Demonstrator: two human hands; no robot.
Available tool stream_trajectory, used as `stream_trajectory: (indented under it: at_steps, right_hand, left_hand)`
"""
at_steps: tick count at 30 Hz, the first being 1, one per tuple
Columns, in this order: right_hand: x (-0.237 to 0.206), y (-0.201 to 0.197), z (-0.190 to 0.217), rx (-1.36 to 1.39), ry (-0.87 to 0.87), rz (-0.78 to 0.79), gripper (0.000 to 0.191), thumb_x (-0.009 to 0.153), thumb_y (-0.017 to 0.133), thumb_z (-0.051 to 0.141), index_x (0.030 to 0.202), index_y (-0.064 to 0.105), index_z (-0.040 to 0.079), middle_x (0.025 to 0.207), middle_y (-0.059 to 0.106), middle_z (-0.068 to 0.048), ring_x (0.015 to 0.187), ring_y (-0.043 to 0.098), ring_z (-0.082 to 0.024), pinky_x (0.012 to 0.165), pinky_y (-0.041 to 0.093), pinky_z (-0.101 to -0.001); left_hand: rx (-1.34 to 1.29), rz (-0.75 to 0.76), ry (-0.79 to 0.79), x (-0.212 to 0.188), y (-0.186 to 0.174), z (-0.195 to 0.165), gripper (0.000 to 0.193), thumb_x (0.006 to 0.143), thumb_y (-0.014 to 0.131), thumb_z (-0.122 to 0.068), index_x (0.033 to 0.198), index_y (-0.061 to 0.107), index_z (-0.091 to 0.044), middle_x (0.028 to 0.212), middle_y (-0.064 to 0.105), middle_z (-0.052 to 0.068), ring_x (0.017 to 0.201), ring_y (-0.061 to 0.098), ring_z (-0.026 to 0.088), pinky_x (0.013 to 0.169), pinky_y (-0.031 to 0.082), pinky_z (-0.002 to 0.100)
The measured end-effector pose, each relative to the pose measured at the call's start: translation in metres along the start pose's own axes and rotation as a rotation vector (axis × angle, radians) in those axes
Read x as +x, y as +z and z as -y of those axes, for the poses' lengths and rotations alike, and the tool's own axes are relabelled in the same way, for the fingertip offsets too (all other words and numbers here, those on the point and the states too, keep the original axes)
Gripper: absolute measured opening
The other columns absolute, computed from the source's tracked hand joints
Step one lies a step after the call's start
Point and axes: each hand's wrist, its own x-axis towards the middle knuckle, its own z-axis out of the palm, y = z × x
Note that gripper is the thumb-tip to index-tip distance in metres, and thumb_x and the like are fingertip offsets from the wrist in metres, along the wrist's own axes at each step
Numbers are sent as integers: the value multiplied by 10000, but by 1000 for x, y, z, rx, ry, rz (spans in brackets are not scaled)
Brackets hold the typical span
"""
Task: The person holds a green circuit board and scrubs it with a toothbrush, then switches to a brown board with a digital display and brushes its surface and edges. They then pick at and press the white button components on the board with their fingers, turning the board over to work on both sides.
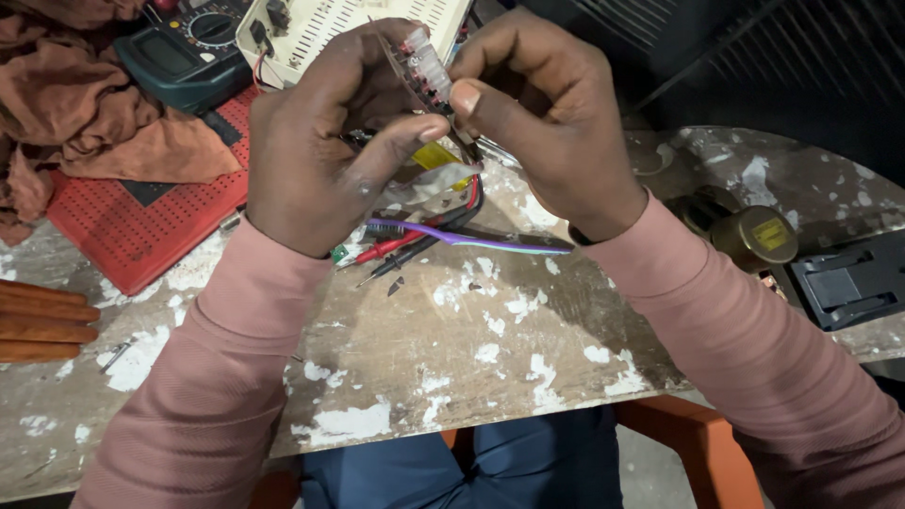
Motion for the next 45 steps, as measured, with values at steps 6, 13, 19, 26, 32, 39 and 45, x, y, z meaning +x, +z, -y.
stream_trajectory:
  at_steps: [6,13,19,26,32,39,45]
  right_hand:
    - [1,1,-4,3,33,-25,184,1172,662,142,1069,646,-9,916,667,-18,783,609,-35,728,503,-190]
    - [1,-1,-1,9,38,4,127,1164,676,96,1099,638,-6,963,660,-9,835,601,-24,746,502,-188]
    - [1,-3,-3,39,7,27,122,1168,684,102,1130,634,-4,993,669,-14,859,614,-31,781,517,-197]
    - [1,-3,-8,39,37,6,185,1190,655,147,1083,657,-4,922,667,-16,789,618,-39,744,517,-198]
    - [2,-3,-4,7,20,25,137,1173,662,119,1124,650,-9,995,681,-23,856,638,-37,777,540,-197]
    - [2,-4,-1,7,41,33,139,1170,683,120,1140,650,-12,1000,676,-19,874,634,-39,788,534,-200]
    - [2,-3,2,2,84,47,227,1133,717,197,1093,667,-21,891,654,-8,780,585,-34,691,473,-189]
  left_hand:
    - [-32,0,3,-2,0,3,427,1050,788,-49,1397,548,18,1239,747,113,1161,741,137,1009,615,267]
    - [-3,-1,7,-3,-1,5,425,1023,792,-50,1366,553,25,1190,749,120,1117,741,143,969,610,269]
    - [-10,10,20,-3,0,5,414,1067,796,-57,1392,552,20,1204,759,119,1141,754,143,993,622,267]
    - [-4,9,13,-2,0,3,424,1035,788,-60,1376,551,26,1205,754,123,1135,756,155,974,617,272]
    - [11,7,17,-3,0,7,408,1067,810,-69,1375,558,22,1197,766,118,1131,766,140,971,623,251]
    - [48,5,33,-4,0,8,413,1071,819,-81,1375,558,22,1185,769,121,1127,771,149,964,623,256]
    - [22,14,23,-2,-2,4,429,1047,787,-75,1391,549,17,1208,758,128,1148,765,170,980,625,279]
